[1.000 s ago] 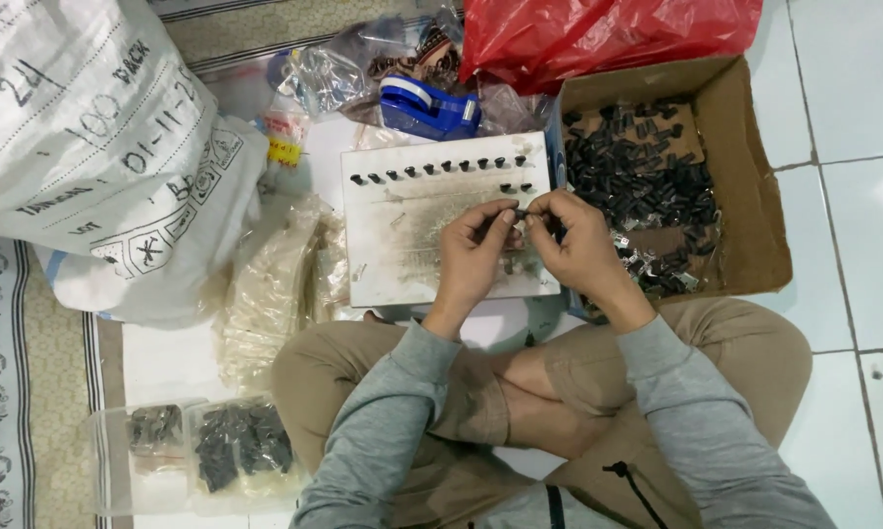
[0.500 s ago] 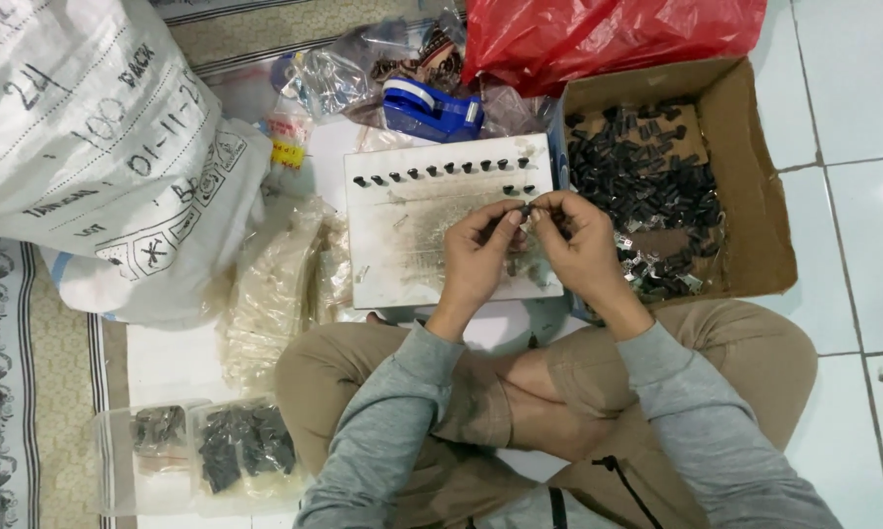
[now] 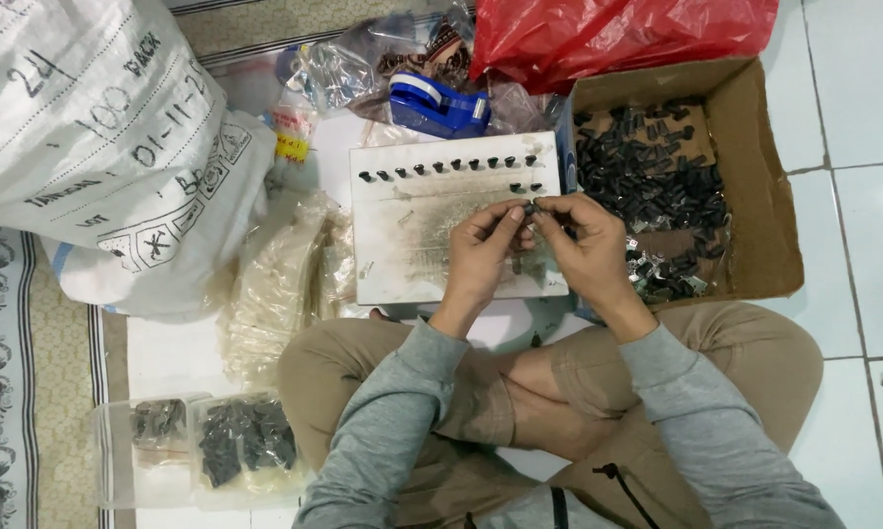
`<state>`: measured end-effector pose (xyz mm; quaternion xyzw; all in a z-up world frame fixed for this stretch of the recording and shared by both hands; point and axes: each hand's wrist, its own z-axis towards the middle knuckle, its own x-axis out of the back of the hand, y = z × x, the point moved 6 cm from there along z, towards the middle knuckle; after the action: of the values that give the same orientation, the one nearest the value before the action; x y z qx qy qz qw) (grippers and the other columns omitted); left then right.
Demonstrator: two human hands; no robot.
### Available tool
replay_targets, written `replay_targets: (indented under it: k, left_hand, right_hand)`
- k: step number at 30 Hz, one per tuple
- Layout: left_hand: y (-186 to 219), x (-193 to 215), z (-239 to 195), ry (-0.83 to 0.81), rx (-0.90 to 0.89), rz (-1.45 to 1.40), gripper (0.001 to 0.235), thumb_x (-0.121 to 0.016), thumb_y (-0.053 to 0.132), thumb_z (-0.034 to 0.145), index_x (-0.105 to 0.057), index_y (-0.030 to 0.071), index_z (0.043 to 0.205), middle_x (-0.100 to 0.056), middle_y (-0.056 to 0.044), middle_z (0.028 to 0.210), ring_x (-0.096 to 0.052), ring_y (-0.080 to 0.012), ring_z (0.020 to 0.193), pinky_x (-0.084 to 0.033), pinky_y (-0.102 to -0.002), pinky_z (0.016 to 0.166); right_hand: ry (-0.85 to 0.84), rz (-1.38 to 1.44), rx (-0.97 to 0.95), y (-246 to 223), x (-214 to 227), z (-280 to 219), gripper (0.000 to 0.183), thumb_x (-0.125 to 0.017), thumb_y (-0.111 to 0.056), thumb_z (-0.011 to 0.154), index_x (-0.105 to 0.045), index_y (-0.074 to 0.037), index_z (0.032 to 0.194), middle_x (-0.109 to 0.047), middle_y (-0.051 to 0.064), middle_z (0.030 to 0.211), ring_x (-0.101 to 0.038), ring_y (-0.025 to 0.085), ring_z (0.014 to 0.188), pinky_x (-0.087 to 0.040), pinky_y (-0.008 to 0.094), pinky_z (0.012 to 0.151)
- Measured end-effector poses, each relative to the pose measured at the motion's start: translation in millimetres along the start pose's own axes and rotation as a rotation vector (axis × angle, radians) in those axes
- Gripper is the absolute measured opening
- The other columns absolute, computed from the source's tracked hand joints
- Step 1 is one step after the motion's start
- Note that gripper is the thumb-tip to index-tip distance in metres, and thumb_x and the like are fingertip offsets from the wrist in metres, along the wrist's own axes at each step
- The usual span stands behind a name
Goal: Assembling small black components into a white template board by picking them from a box and inserting them into holes.
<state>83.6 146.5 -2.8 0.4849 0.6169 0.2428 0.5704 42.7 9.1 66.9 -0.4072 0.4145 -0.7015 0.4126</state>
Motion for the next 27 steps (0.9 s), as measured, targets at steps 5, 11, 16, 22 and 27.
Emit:
replay_targets:
  k: [5,11,16,22,27]
  left_hand:
    - [6,0,0,-0.017,-0.019,0.032,0.020,-0.068,0.008,0.101,-0.073,-0.006,0.113,-0.074,-0.024,0.094,-0.072,-0.0194,0.078,-0.068,-0.032,0.069]
    - [10,0,-1,-0.031,-0.028,0.054,0.020,-0.068,0.007,0.100,-0.073,-0.007,0.113,-0.074,-0.024,0.094,-0.072,-0.0198,0.079,-0.068,-0.033,0.069]
    - [9,-1,-2,-0.020,-0.023,0.035,0.021,-0.067,0.008,0.100,-0.071,-0.008,0.115,-0.073,-0.022,0.091,-0.073,-0.0201,0.077,-0.069,-0.033,0.070]
    - [13,-6,-2,-0.030,-0.059,0.019,0.020,-0.067,0.006,0.100,-0.071,-0.007,0.114,-0.073,-0.023,0.093,-0.073,-0.0212,0.080,-0.068,-0.035,0.072]
    - [10,-8,-2,-0.046,-0.083,0.004,0.019,-0.068,0.004,0.100,-0.071,-0.008,0.114,-0.072,-0.022,0.091,-0.073,-0.0203,0.080,-0.068,-0.033,0.069]
  right_hand:
    - [-0.008,-0.012,0.015,-6,0,0,0.011,-0.071,0.008,0.097,-0.076,0.007,0.107,-0.071,0.019,0.087,-0.070,0.022,0.087,-0.057,0.036,0.072]
    - [-0.023,0.013,0.001,-4,0,0,0.015,-0.071,0.007,0.096,-0.078,0.004,0.109,-0.073,0.018,0.090,-0.071,0.022,0.089,-0.057,0.035,0.072]
    - [-0.027,0.034,-0.003,-7,0,0,0.018,-0.071,0.008,0.096,-0.077,0.004,0.112,-0.074,0.019,0.091,-0.072,0.024,0.090,-0.057,0.034,0.072]
    - [0.062,0.170,-0.127,7,3,-2,0.022,-0.072,0.005,0.096,-0.071,0.007,0.118,-0.069,0.011,0.090,-0.061,0.012,0.088,-0.056,0.030,0.078]
    - [0.043,0.089,-0.157,14,4,-3,0.008,-0.071,0.000,0.099,-0.073,0.003,0.106,-0.067,0.010,0.078,-0.059,0.010,0.078,-0.052,0.027,0.067]
